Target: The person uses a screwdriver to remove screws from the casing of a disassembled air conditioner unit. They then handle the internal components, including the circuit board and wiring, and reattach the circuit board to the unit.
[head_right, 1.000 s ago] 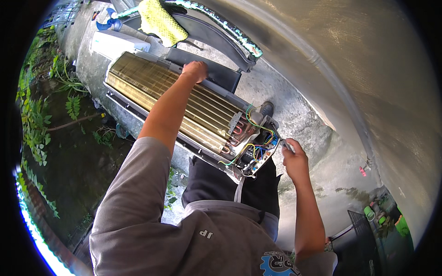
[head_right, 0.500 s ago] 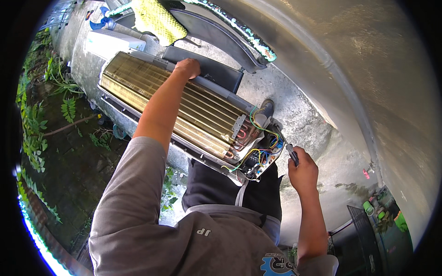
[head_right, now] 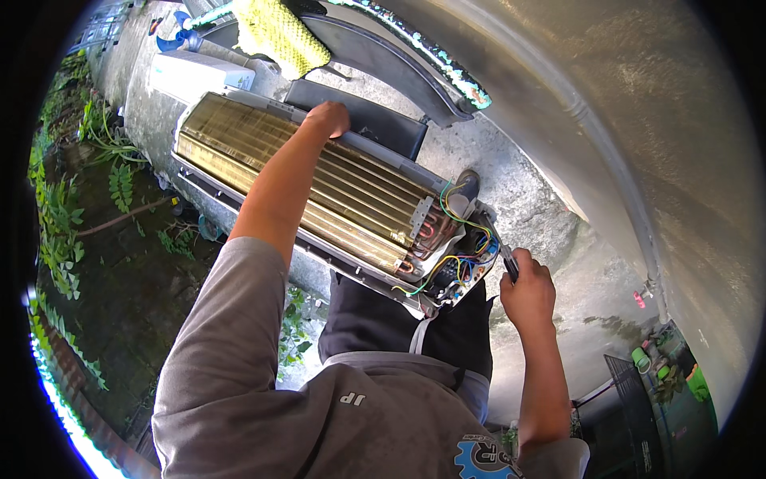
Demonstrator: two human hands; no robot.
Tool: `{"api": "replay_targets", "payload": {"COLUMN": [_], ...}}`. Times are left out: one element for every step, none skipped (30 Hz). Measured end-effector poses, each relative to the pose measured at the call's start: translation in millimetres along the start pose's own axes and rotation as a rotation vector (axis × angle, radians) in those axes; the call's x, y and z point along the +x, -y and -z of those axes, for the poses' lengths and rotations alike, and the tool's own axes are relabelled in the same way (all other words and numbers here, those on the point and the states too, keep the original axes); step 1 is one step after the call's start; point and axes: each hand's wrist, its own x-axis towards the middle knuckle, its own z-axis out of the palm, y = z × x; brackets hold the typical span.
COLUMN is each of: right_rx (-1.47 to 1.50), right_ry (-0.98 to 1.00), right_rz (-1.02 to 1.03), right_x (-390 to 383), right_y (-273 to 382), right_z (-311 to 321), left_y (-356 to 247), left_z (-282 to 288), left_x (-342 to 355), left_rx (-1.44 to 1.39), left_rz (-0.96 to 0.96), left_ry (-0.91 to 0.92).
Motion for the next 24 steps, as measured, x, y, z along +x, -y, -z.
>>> {"api": "replay_targets", "payload": {"right_rx": [0.028, 0.05, 0.059, 0.184, 0.295, 0.405, 0.604, 0.805, 1.008, 1.133, 1.073, 1.02, 0.997, 0.733, 0.504, 0.288, 0.052, 0.099, 0.194, 0.288, 0.382, 0.504, 0.68, 0.856], "right_ry": [0.041, 0.089, 0.123, 0.178, 0.216, 0.255, 0.309, 0.362, 0.399, 0.39, 0.368, 0.357, 0.348, 0.298, 0.177, 0.054, -0.06, 0.028, 0.076, 0.125, 0.173, 0.175, 0.196, 0.214], "right_rz": [-0.026, -0.063, -0.095, -0.198, -0.298, -0.398, -0.531, -0.663, -0.813, -0.843, -0.798, -0.776, -0.741, -0.559, -0.292, -0.038, 0.184, 0.125, 0.031, -0.069, -0.168, -0.272, -0.428, -0.585], "right_x": [2.2, 5.8, 9.7, 14.5, 19.2, 22.8, 25.0, 26.0, 26.3, 24.7, 23.0, 21.2, 19.2, 16.6, 14.7, 12.7, 12.0, 11.2, 11.3, 12.9, 14.0, 15.5, 16.7, 17.7], "right_y": [-0.3, -0.8, -1.3, -1.5, -1.6, -1.5, -1.6, -1.0, -0.5, 0.9, 1.9, 3.3, 4.6, 6.0, 7.5, 9.3, 10.8, 12.7, 13.9, 14.9, 15.0, 15.3, 14.4, 12.6], "right_z": [1.1, 2.1, 2.7, 2.5, 2.1, 2.0, 2.6, 3.0, 3.7, 4.2, 5.1, 5.6, 6.4, 7.2, 7.5, 7.4, 7.0, 6.0, 5.1, 3.4, 2.7, 1.2, 0.7, 0.8], "left_y": [0.4, 0.2, -0.5, -1.7, -3.8, -6.8, -10.4, -14.2, -18.0, -21.6, -25.4, -27.9, -29.7, -31.5, -32.9, -33.9, -34.6, -34.9, -35.5, -35.6, -36.0, -35.8, -35.5, -35.5], "left_z": [-0.7, -0.1, 0.8, 2.2, 3.6, 5.2, 7.0, 8.9, 10.6, 12.1, 12.8, 13.6, 14.7, 14.7, 14.4, 15.0, 15.1, 15.3, 15.5, 15.3, 15.2, 14.6, 13.6, 13.0], "left_x": [1.6, 3.3, 3.9, 3.8, 2.8, 1.0, -1.1, -3.3, -5.5, -7.2, -8.4, -8.9, -8.6, -8.3, -8.0, -7.1, -6.7, -5.9, -4.9, -4.2, -3.0, -1.9, -0.3, 2.5], "left_rx": [0.018, 0.029, 0.025, 0.014, 0.002, -0.039, -0.081, -0.126, -0.104, -0.086, -0.07, -0.071, -0.074, -0.074, -0.095, -0.113, -0.132, -0.116, -0.103, -0.095, -0.103, -0.115, -0.125, -0.128], "left_rz": [-0.012, -0.029, -0.011, 0.001, 0.018, 0.036, 0.063, 0.094, 0.096, 0.099, 0.095, 0.103, 0.107, 0.116, 0.137, 0.164, 0.194, 0.192, 0.191, 0.18, 0.175, 0.16, 0.149, 0.155], "left_ry": [0.001, 0.016, 0.007, 0.012, 0.025, 0.028, 0.035, 0.041, 0.062, 0.082, 0.1, 0.115, 0.13, 0.141, 0.149, 0.152, 0.159, 0.176, 0.198, 0.207, 0.22, 0.221, 0.223, 0.226]}}
